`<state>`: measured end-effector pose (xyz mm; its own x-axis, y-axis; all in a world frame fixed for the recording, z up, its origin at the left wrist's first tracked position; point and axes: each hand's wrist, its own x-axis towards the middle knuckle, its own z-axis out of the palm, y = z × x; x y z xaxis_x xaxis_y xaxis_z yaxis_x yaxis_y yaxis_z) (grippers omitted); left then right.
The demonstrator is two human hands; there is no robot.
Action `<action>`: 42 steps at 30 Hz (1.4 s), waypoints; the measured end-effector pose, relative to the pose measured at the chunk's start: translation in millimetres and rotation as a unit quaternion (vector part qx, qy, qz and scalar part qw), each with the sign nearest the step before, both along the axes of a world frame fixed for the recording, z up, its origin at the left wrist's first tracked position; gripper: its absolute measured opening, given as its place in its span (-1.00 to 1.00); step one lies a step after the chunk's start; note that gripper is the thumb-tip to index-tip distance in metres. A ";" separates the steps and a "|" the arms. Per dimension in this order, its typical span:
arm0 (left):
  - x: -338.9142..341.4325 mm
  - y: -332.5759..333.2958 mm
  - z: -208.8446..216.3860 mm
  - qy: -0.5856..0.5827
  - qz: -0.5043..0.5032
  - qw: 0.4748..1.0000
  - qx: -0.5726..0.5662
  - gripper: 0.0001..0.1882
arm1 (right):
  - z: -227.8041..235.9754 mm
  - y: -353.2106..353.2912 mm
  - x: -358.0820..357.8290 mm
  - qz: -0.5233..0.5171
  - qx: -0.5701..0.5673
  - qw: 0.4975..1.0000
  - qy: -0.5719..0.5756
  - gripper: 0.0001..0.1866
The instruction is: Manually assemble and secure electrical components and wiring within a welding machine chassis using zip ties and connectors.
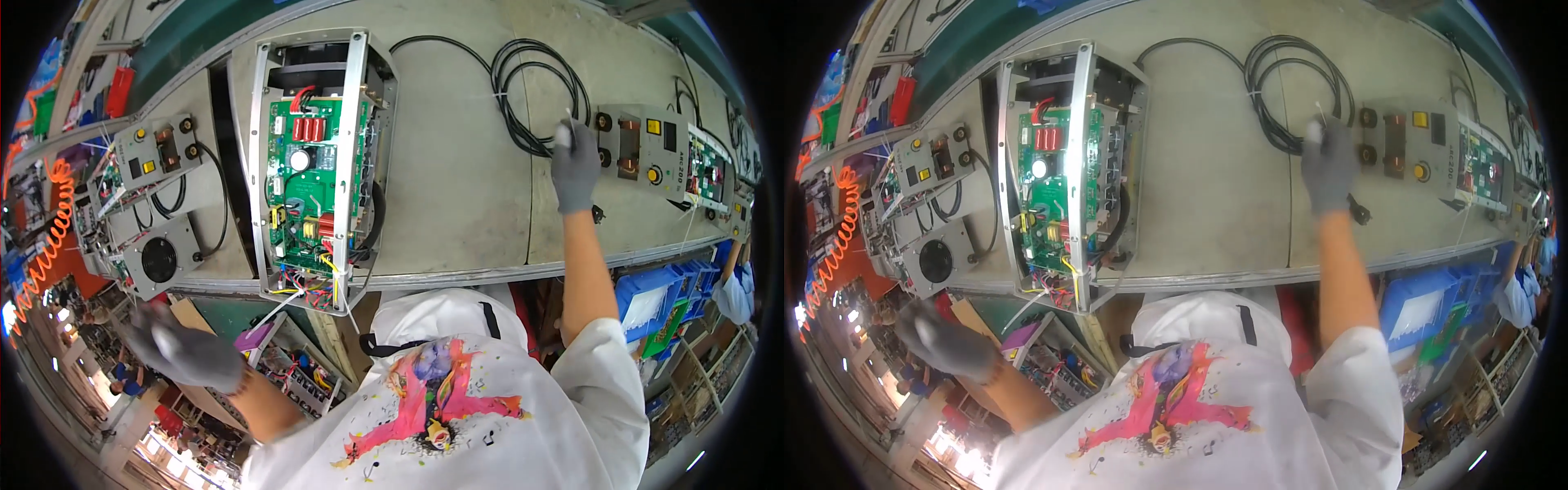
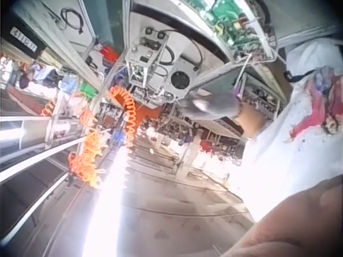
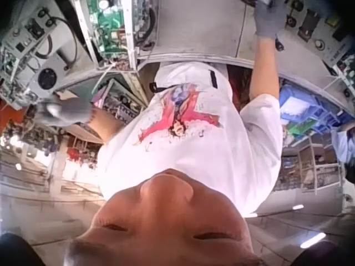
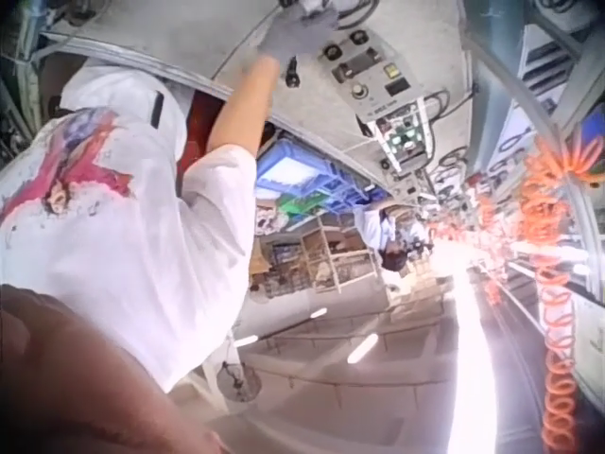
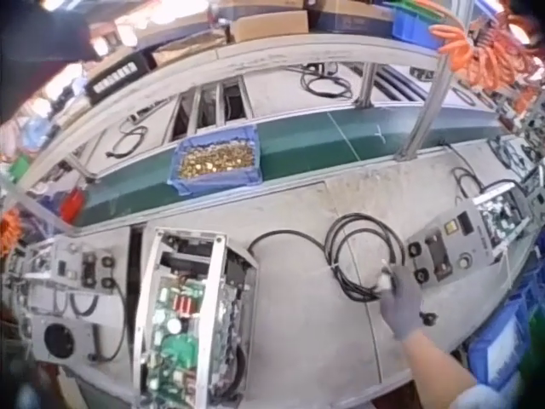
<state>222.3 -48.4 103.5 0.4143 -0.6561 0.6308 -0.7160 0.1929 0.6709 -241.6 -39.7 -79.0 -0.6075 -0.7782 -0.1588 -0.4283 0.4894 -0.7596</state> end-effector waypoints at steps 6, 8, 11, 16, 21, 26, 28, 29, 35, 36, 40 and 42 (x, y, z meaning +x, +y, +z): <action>-17.5 93.7 -102.7 0.451 -0.069 0.833 0.312 -0.75 | -64.2 -39.2 3.6 0.266 0.162 0.904 0.292 -0.40; -25.4 95.9 -113.3 0.506 -0.061 0.801 0.314 -0.78 | -56.8 -51.1 16.4 0.292 0.225 0.894 0.253 -0.46; -34.2 87.9 -108.7 0.535 -0.081 0.783 0.307 -0.80 | -32.1 -74.7 24.6 0.279 0.222 0.898 0.257 -0.57; -46.3 85.2 -92.6 0.526 -0.109 0.780 0.323 -0.70 | -11.4 -129.1 39.8 0.394 0.040 0.866 0.307 -0.69; -44.3 83.7 -100.6 0.607 -0.112 0.725 0.304 -0.63 | -3.6 -171.4 58.7 0.401 0.027 0.846 0.350 -0.58; -32.4 85.8 -113.0 0.601 -0.092 0.728 0.318 -0.34 | 31.1 -173.3 97.8 0.303 -0.250 0.912 -0.116 -0.51; -20.2 81.4 -114.3 0.576 -0.152 0.732 0.329 -0.33 | 43.7 -154.4 121.0 0.337 -0.151 0.890 -0.268 -0.60; -8.2 77.4 -111.6 0.559 -0.158 0.733 0.354 -0.32 | 49.0 -139.6 130.8 0.336 -0.232 0.898 -0.167 -0.63; 68.1 12.4 -105.5 0.472 -0.186 0.737 0.446 -0.26 | 67.3 -23.2 151.2 0.060 -0.152 0.970 -0.181 -0.64; 75.3 -1.3 -109.0 0.457 -0.227 0.745 0.430 -0.24 | 66.5 -9.7 153.5 0.008 -0.139 0.976 -0.170 -0.68; 79.0 -36.9 -120.9 0.399 -0.207 0.749 0.486 -0.30 | 61.3 13.4 152.4 0.009 -0.247 0.959 -0.139 -0.84; 68.1 -36.8 -119.5 0.437 -0.235 0.734 0.463 -0.34 | 60.1 14.6 143.6 0.011 -0.228 0.966 -0.120 -0.79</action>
